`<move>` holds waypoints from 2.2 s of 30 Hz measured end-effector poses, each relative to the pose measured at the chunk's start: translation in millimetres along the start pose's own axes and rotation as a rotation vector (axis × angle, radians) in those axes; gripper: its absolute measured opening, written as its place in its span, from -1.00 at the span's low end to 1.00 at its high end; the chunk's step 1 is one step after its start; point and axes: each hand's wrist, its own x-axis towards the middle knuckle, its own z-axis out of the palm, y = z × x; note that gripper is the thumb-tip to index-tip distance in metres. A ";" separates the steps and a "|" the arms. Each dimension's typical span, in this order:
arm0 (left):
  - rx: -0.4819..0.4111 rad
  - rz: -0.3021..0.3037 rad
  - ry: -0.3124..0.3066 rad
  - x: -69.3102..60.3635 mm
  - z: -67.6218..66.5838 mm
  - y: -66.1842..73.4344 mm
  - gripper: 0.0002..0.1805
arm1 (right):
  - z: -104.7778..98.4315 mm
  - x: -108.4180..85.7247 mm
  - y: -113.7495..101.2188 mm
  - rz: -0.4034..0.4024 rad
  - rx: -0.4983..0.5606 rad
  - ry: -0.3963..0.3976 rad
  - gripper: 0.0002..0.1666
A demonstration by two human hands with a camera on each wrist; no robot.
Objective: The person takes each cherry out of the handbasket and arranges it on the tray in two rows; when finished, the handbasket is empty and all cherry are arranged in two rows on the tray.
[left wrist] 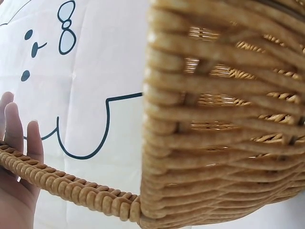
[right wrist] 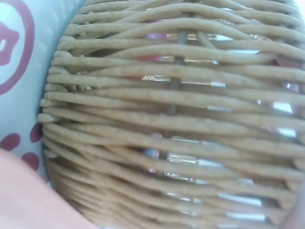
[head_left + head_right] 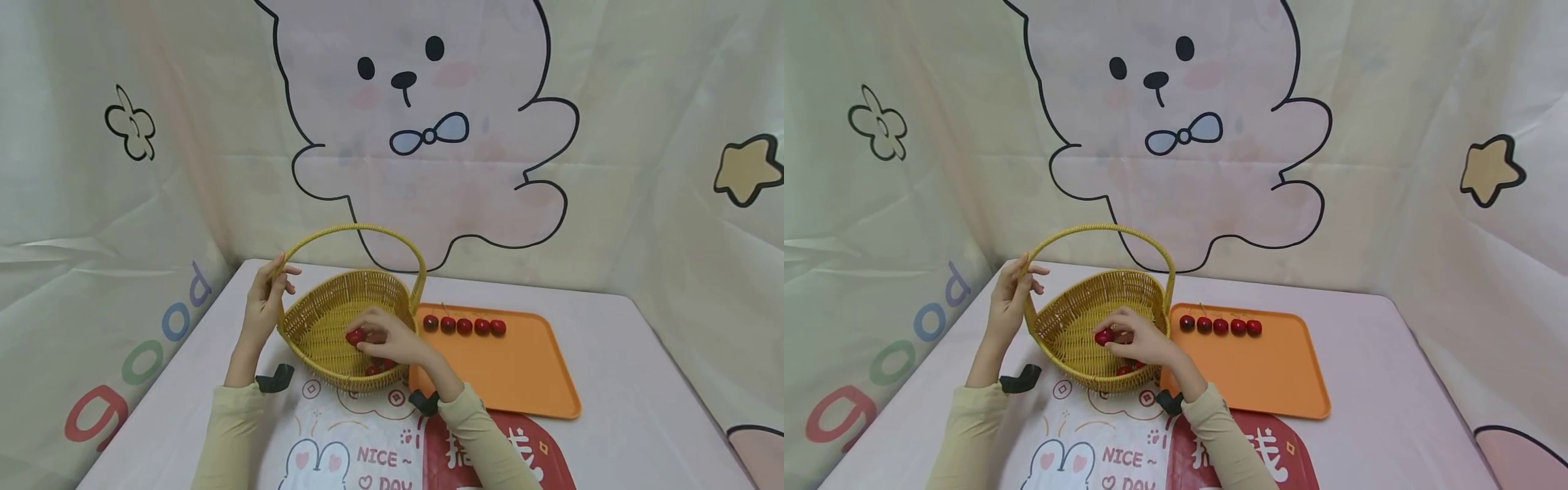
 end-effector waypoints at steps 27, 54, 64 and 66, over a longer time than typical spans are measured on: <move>-0.001 -0.025 0.012 0.7 1.8 6.5 -0.56 | -37.4 -45.2 -44.8 -0.010 0.012 0.101 -0.65; -0.021 0.007 0.013 -1.5 -1.2 -20.1 -0.57 | -107.8 -119.3 -32.8 0.041 -0.175 0.227 -0.62; 0.000 -0.012 0.002 -1.3 -1.9 -11.5 -0.54 | -125.6 -135.6 -16.6 0.085 -0.337 0.362 -0.60; -0.001 -0.013 -0.002 -0.7 -1.0 -5.1 -0.55 | -128.0 -139.2 -5.7 0.084 -0.359 0.389 -0.59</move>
